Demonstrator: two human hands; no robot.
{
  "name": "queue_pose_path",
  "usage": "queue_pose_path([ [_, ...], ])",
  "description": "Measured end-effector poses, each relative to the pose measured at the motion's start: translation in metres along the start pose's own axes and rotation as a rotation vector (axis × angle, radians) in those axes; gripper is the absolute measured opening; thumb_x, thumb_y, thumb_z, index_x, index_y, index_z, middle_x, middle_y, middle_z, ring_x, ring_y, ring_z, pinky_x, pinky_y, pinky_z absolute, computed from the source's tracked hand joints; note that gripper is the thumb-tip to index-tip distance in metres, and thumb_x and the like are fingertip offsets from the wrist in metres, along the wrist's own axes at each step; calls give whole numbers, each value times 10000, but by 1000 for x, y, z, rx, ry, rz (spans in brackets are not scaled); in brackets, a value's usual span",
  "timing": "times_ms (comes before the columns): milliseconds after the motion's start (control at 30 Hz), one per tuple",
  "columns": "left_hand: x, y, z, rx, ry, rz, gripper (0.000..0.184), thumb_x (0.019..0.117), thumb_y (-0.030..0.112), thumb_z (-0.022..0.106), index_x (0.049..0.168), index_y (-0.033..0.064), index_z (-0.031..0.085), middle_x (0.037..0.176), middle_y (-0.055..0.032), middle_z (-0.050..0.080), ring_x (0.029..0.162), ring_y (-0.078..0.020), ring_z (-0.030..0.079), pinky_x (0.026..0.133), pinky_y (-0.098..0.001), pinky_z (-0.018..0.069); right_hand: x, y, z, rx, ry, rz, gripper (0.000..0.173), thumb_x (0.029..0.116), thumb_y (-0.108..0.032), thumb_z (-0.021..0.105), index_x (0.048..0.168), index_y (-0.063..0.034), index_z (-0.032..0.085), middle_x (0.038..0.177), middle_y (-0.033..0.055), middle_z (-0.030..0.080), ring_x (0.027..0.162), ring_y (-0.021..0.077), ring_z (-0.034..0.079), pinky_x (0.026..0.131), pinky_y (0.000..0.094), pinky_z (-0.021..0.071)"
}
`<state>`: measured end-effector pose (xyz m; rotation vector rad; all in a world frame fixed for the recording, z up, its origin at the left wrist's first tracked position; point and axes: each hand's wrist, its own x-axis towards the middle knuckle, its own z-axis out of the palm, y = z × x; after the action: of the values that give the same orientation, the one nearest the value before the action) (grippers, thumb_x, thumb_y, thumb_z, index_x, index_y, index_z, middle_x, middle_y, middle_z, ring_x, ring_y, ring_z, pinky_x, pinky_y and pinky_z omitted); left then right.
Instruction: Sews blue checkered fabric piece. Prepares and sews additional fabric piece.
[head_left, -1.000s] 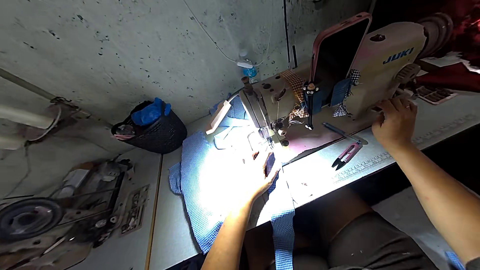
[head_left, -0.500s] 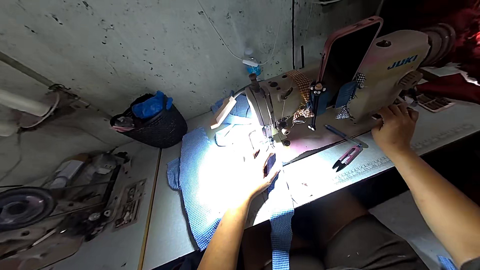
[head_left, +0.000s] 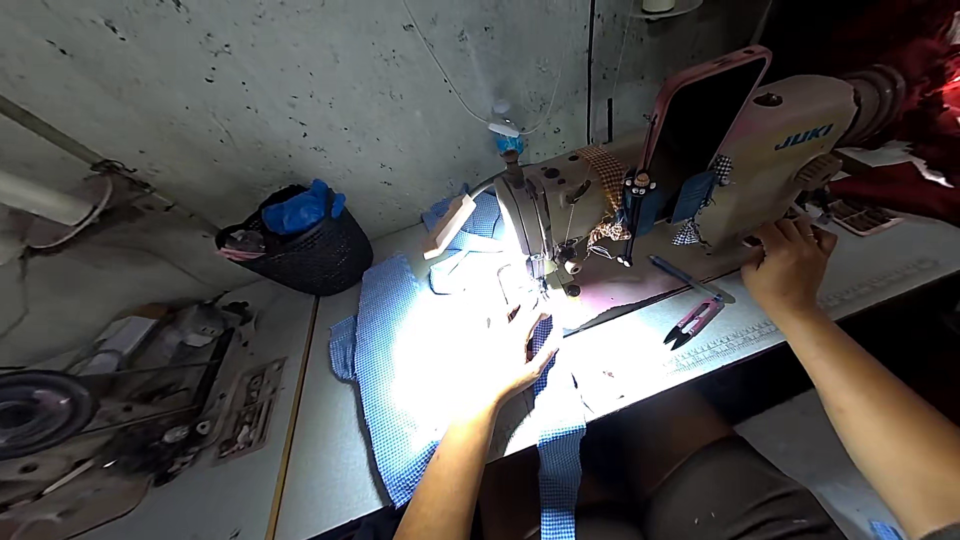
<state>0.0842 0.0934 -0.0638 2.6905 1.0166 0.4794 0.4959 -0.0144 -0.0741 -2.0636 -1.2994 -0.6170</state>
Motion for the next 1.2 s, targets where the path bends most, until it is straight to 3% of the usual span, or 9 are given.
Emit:
queue_pose_path([
  [567,-4,2,-3,-28,-28,16,572,983,586,485,1377,204,643,1570,8,487,1470,-297,386,1140,-549,329,-1,-3,-3,28,18,16,253,954,-21,499,1123,28,681,1157,280,667,1178,504,584,971,712,361],
  [667,-4,3,-3,-25,-29,7,555,978,579,494,1381,227,636,1559,20,498,1471,-293,385,1150,-582,293,-1,-3,-2,25,46,8,277,936,-20,488,1144,33,662,1169,284,654,1187,506,572,951,714,362],
  [800,-4,3,2,-55,17,21,548,968,561,517,1354,198,656,1540,-12,520,1455,-313,405,1139,-584,308,0,-2,-3,25,18,17,376,920,-8,506,1279,35,606,1346,292,592,1309,496,518,1027,719,334],
  [900,-4,3,2,-34,-2,9,577,977,598,479,1385,222,634,1565,11,489,1473,-293,380,1157,-568,296,0,-1,-2,38,-7,25,474,911,-5,536,1384,15,550,1476,251,525,1431,443,429,1124,684,284],
  [1067,-4,4,3,10,-3,-17,590,985,609,456,1413,235,617,1572,7,483,1494,-295,354,1159,-578,287,1,3,0,57,-7,3,498,937,-62,525,1430,3,514,1515,234,496,1469,419,391,1180,650,243],
  [1200,-4,3,7,13,19,-14,593,992,596,457,1423,220,612,1594,3,454,1514,-293,318,1178,-598,241,-12,-9,-18,145,-11,6,644,940,-137,523,1556,-16,377,1598,251,380,1499,436,329,1197,646,221],
])
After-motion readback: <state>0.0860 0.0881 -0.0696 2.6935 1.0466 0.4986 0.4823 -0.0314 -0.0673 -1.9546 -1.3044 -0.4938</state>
